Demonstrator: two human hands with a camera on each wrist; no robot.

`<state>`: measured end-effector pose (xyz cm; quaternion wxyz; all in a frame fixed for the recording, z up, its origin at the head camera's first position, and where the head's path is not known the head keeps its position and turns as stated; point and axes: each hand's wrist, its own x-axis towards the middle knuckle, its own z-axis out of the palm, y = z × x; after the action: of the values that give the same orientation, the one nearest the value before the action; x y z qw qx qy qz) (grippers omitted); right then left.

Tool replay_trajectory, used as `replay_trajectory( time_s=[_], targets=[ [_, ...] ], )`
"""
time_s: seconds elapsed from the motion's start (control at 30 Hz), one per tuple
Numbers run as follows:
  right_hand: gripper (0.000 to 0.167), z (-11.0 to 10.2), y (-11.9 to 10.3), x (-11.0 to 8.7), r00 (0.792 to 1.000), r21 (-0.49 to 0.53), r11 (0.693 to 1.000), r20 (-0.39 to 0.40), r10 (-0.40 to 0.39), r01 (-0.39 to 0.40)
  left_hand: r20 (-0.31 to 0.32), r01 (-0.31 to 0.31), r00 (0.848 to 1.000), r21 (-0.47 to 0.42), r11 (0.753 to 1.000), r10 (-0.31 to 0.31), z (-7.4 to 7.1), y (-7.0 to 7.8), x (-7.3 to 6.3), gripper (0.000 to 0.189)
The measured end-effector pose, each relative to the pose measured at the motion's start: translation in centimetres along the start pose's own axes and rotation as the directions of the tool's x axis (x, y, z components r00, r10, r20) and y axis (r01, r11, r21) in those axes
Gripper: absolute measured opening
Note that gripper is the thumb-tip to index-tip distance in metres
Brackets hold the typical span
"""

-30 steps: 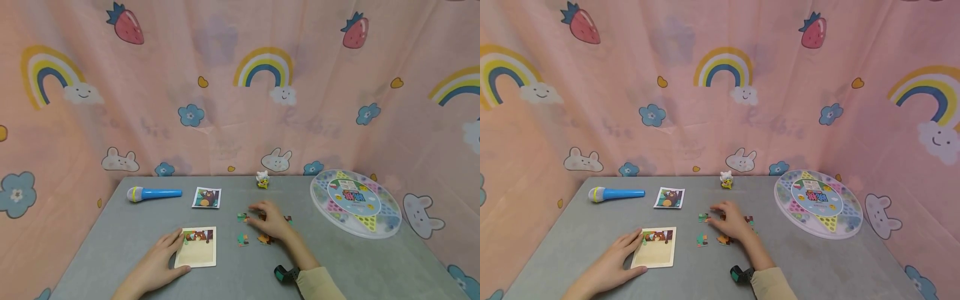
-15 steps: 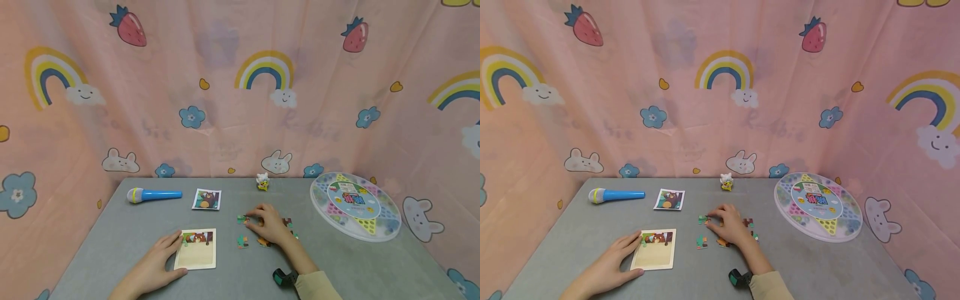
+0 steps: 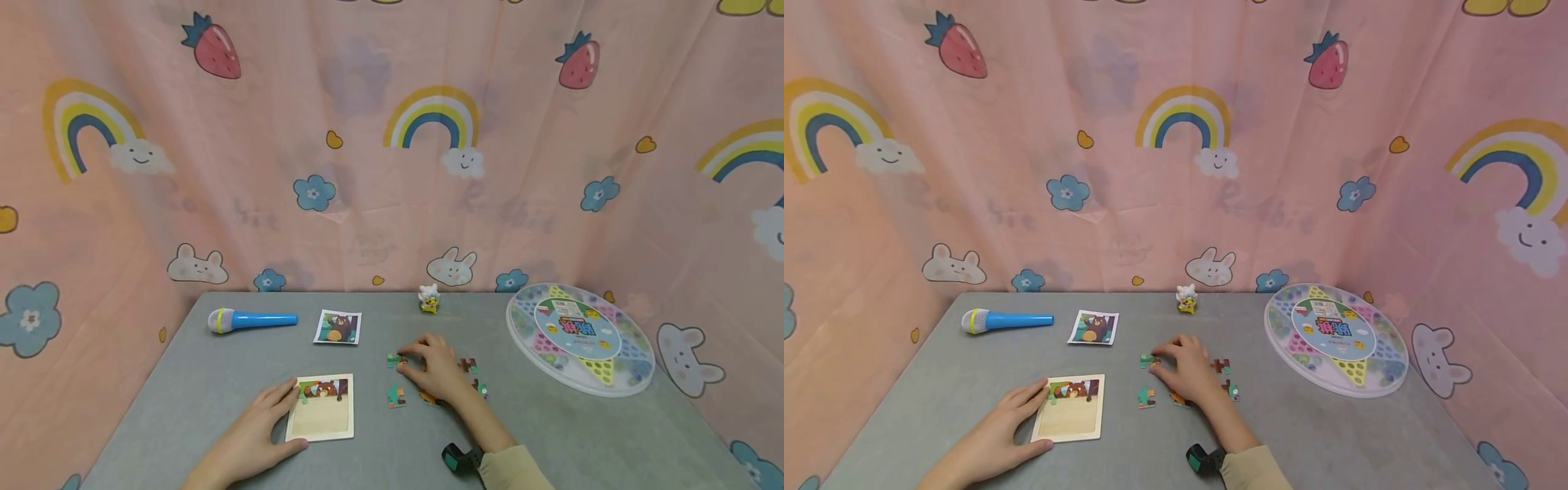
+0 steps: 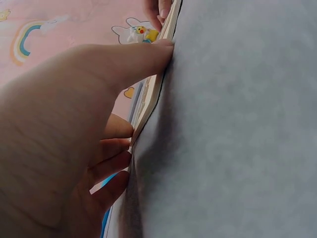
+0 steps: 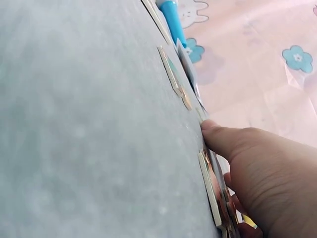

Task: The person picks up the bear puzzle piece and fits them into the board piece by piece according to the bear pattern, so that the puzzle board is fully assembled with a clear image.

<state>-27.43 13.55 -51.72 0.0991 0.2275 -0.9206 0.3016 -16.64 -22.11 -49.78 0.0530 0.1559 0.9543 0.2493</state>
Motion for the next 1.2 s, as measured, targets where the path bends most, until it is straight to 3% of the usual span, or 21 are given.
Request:
replay_trajectory(
  time_s=[0.23,0.53,1.2],
  targets=[
    [0.023,0.21,-0.27,-0.07,1.000,-0.015,1.000,-0.010,0.021,-0.022,0.006,0.001,1.000,-0.021,1.000,-0.001,-0.12,-0.10,-0.07,0.100],
    [0.020,0.32,-0.34,-0.04,0.999,0.022,0.999,0.003,0.049,-0.049,0.012,-0.046,0.999,-0.056,0.997,0.047,-0.37,-0.78,-0.19,0.098],
    [0.020,-0.14,-0.49,0.07,0.998,0.067,0.996,0.002,0.064,-0.064,0.010,-0.036,0.999,-0.046,0.998,0.036,-0.16,-0.86,-0.04,0.099]
  ],
)
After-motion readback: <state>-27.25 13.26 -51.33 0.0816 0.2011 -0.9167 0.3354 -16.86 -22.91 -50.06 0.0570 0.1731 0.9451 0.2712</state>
